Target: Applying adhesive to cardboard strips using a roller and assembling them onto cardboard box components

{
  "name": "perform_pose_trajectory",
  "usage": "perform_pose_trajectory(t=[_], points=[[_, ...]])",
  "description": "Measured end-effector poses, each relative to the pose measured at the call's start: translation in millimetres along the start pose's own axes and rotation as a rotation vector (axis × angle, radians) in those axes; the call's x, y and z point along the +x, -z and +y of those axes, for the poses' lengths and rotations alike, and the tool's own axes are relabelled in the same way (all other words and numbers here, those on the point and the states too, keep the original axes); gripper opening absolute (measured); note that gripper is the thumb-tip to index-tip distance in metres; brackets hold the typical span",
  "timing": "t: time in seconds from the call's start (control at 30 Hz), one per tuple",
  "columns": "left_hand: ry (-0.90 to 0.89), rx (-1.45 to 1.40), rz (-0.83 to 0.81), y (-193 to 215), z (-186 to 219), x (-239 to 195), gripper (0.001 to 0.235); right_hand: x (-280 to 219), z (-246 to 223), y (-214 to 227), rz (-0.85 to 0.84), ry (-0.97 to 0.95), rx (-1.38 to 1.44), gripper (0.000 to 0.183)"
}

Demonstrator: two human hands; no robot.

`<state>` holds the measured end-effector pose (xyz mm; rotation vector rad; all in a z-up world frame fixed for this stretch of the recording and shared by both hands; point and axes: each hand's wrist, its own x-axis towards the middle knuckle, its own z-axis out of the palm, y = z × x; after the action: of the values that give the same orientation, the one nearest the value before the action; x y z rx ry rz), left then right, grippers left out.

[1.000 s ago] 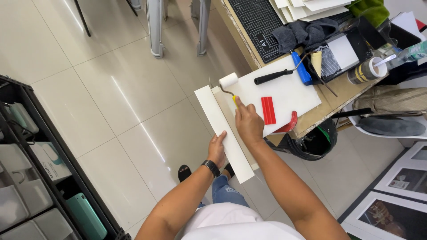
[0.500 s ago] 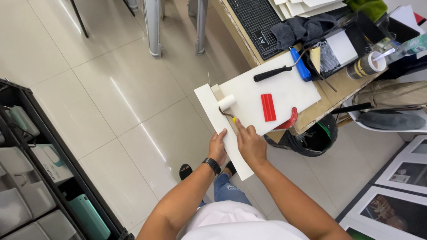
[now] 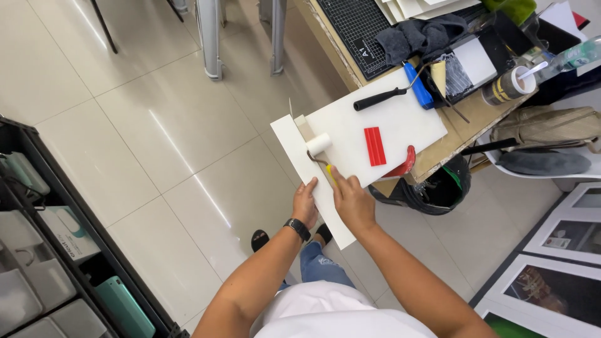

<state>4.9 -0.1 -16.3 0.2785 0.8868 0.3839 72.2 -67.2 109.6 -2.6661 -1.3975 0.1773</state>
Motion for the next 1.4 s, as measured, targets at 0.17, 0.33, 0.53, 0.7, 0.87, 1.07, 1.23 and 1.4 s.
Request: perform_pose_trajectory(t=[0.17,0.33,0.53,0.7,0.87,1.07,1.23,1.4], points=[[0.002,0.014,0.001,-1,4,-7,0.039,63,-18,-18,0.038,0.006,0.029,0.048],[0.007,0.016,0.001,-1,5,-4,0.040,36,-14,-10,0.034,-0.013,0.030,0.051],[-0.010,0.022,0.000,9,-10,15,0.038,57,-20,-12,0.071,0.035,0.015,0.049],[0.002,0.029,0.017,5,-9,14,0.043,27,-17,-7,0.073,0.054,-0.015,0.049],[-0.003,0.019,0.022,-4,-1,-1,0.047,-36,15,-4,0.030,-0.035,-0.026,0.048],[0.008,0.001,0.013,5,-6,9,0.044,44,-11,-26,0.107,0.011,-0.007,0.046],[-0.005,-0.020,0.016,7,-9,9,0.041,16,-11,-8,0.117,0.056,0.027,0.046],[-0.011,-0.025,0.018,5,-8,6,0.042,-104,37,7,0.049,-0.053,0.018,0.046]])
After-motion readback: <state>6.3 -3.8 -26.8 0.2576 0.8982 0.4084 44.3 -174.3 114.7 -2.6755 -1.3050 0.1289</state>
